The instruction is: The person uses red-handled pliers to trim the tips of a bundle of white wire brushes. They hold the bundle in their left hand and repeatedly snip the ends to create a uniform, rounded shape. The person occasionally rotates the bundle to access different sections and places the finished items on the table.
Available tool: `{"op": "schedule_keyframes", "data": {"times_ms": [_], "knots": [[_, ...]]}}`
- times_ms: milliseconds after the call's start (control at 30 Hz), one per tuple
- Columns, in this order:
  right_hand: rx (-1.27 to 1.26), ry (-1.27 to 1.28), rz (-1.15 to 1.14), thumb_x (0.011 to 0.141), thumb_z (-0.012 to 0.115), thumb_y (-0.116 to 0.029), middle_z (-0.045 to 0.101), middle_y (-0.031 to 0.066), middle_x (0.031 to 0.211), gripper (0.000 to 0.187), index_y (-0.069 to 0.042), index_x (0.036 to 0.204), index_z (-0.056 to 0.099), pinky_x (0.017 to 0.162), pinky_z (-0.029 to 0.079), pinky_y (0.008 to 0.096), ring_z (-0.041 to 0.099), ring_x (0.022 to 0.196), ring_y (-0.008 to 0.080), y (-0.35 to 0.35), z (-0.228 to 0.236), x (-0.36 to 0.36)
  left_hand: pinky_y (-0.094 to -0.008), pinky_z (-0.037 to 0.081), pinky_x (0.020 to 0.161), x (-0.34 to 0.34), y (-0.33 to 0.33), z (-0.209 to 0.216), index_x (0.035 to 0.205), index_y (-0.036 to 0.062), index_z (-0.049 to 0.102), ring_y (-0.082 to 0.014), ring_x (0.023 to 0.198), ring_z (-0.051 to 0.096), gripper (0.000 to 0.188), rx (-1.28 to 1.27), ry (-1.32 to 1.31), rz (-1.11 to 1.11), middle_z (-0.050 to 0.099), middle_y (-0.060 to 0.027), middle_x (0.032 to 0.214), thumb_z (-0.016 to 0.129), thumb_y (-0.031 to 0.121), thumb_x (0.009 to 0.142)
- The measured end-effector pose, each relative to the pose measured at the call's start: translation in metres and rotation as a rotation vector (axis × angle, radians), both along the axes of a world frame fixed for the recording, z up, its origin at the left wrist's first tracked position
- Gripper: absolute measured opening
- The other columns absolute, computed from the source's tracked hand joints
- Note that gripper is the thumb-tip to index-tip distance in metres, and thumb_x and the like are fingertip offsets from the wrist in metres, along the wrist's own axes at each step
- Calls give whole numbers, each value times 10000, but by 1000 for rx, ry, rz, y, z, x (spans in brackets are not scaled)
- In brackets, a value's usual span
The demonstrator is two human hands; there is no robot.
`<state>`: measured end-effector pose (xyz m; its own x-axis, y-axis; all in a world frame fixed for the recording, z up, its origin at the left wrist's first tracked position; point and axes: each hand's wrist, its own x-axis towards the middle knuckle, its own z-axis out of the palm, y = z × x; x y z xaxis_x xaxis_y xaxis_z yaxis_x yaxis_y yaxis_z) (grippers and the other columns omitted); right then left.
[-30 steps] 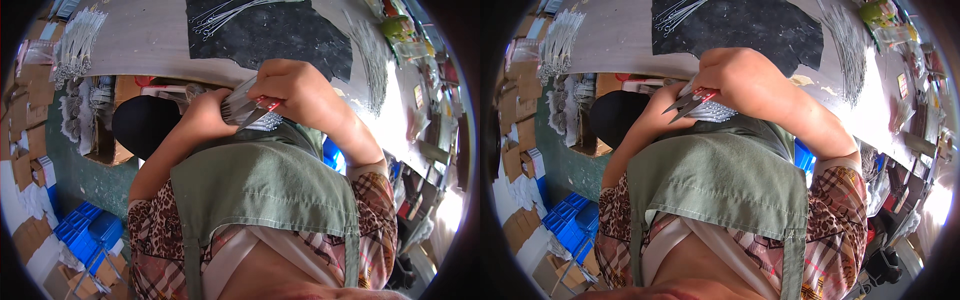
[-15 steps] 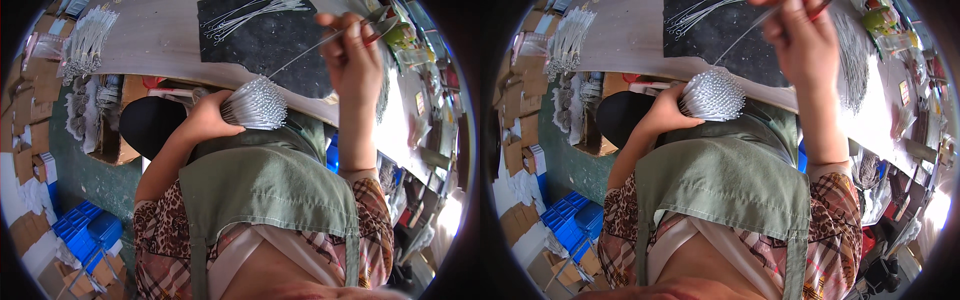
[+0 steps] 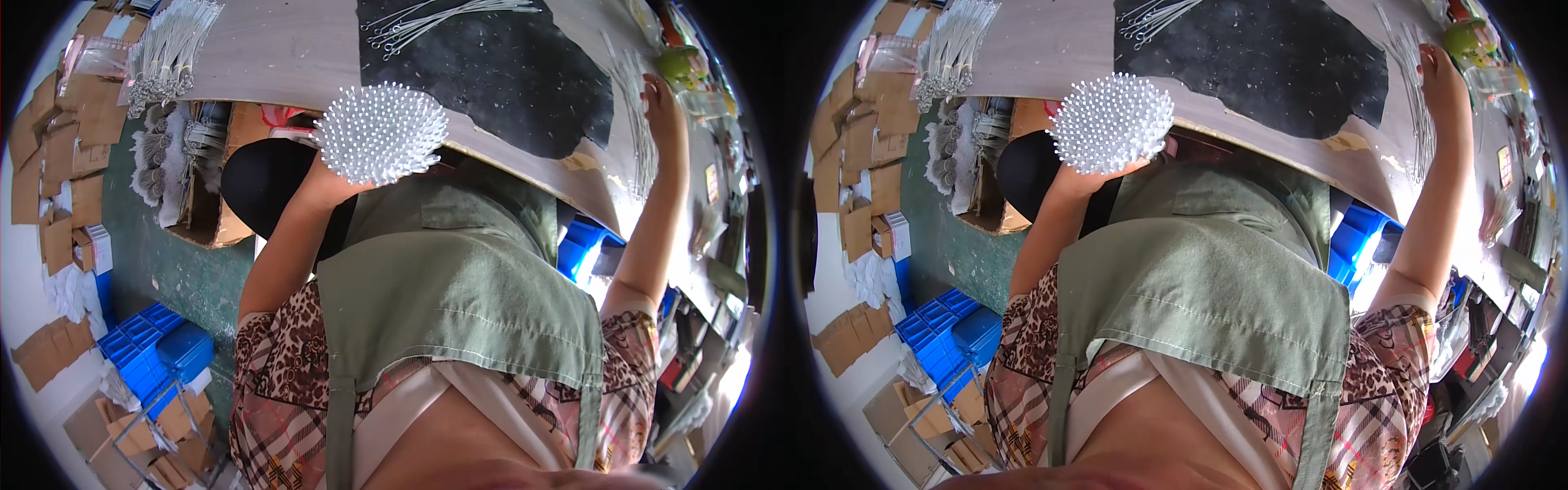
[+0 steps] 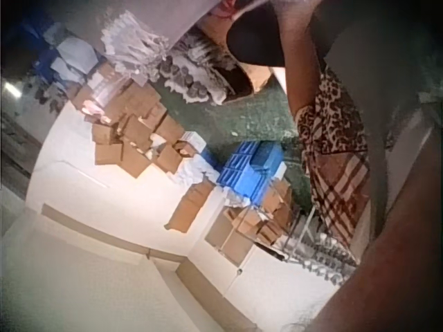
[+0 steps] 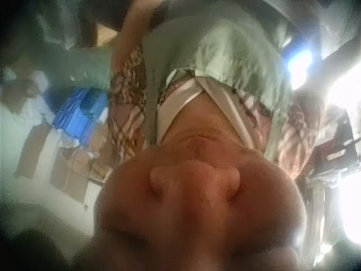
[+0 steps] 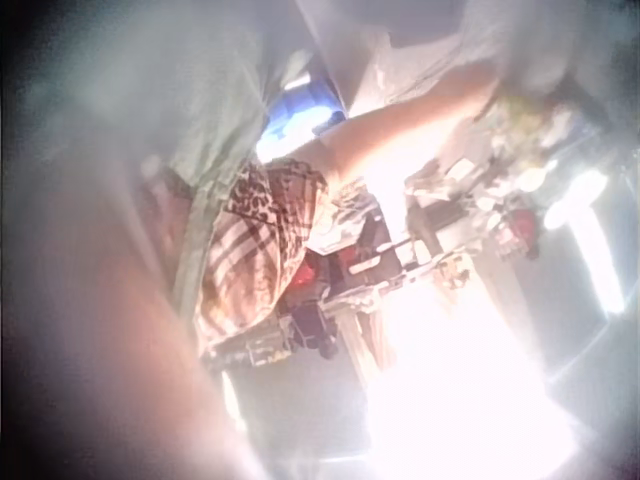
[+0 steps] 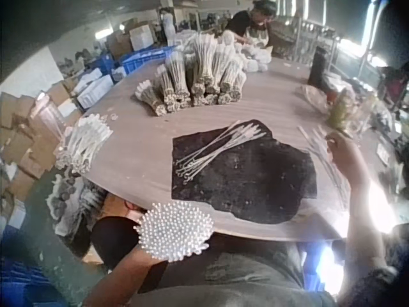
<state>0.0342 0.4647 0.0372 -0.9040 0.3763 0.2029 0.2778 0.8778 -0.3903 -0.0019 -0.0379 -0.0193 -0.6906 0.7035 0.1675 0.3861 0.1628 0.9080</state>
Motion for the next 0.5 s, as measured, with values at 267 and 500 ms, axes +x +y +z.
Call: {"op": "schedule_keyframes", "data": {"times_ms": [267, 500], "knots": [[-327, 125, 209, 956, 480, -243, 628, 29, 765, 247, -125, 1128, 612, 621, 459, 249, 554, 644, 104, -135, 0, 9, -344, 428, 941, 7, -10, -8, 1163, 36, 578, -203, 1093, 555, 450, -92, 48, 100, 602, -77, 1177, 718, 91, 739], [-1021, -55, 584, 923, 552, -125, 586, 3, 819, 213, -31, 1110, 595, 666, 454, 220, 522, 720, 67, -245, 10, 33, -384, 417, 953, 3, 10, 11, 1144, 60, 608, -259, 1081, 560, 389, -206, 446, 65, 612, -91, 1158, 665, 103, 762]]}}
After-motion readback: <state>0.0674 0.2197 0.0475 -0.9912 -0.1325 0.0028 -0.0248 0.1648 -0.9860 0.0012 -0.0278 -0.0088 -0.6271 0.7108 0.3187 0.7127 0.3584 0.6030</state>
